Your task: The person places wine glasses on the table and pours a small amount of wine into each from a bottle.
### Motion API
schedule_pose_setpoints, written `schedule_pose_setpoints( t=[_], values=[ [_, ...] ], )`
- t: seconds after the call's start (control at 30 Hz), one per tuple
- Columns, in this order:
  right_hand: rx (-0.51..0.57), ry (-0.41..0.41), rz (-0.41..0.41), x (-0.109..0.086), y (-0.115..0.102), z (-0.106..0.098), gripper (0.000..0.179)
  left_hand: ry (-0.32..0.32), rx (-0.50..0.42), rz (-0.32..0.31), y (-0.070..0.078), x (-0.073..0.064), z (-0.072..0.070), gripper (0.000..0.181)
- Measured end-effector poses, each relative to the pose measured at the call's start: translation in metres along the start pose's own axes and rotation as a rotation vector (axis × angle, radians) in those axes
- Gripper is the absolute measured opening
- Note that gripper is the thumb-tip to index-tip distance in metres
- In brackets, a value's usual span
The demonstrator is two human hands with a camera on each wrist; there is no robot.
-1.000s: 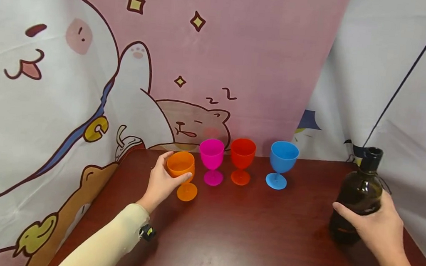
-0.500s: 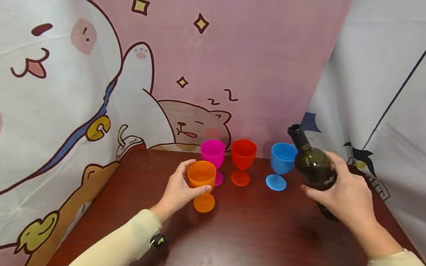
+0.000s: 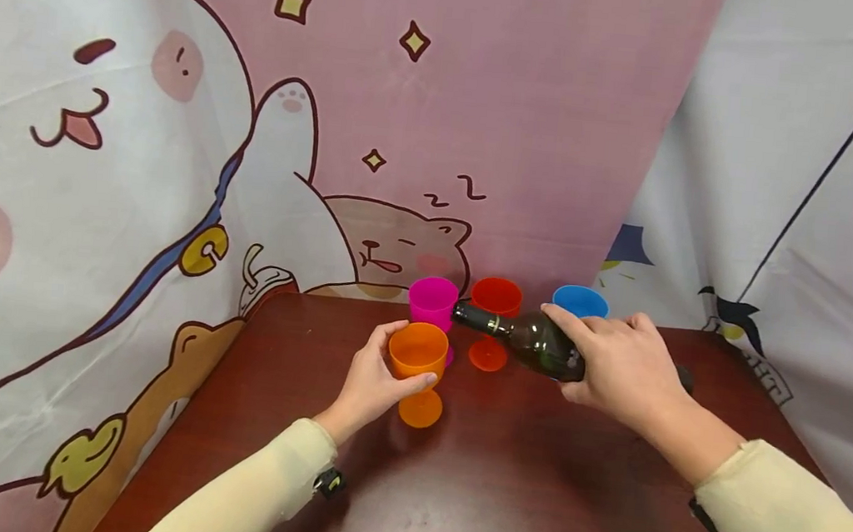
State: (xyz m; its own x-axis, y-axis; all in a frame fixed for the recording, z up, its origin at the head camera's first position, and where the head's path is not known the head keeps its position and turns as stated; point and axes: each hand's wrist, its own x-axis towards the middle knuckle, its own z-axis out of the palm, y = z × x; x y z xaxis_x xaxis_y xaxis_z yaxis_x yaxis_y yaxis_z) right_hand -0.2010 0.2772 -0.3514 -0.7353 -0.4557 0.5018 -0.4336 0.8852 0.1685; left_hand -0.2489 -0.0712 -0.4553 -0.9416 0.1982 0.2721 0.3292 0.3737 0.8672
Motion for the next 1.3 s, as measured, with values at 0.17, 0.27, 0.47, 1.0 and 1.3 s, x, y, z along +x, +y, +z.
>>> schedule_pose_setpoints(
  t=[0.17,0.27,0.47,1.0,1.3],
  values=[
    [-0.045,-0.038,-0.052,0.007,-0.007,-0.002,0.106,-0.006,-0.009,0.002,0.000,0.000,0.000,0.090],
    [-0.082,-0.047,-0.087,0.011,-0.009,-0.002,0.108,-0.011,-0.017,-0.002,0.000,0.000,-0.001,0.089],
    [-0.114,-0.070,-0.137,0.016,-0.009,-0.003,0.105,-0.019,-0.018,-0.015,0.000,0.000,-0.001,0.088],
    [-0.185,-0.088,-0.206,0.025,-0.011,-0.006,0.107,-0.003,-0.018,0.009,0.000,0.000,-0.001,0.088],
    [-0.190,-0.089,-0.212,0.027,-0.012,-0.008,0.108,-0.001,-0.016,-0.004,0.000,-0.001,-0.001,0.088]
  ],
)
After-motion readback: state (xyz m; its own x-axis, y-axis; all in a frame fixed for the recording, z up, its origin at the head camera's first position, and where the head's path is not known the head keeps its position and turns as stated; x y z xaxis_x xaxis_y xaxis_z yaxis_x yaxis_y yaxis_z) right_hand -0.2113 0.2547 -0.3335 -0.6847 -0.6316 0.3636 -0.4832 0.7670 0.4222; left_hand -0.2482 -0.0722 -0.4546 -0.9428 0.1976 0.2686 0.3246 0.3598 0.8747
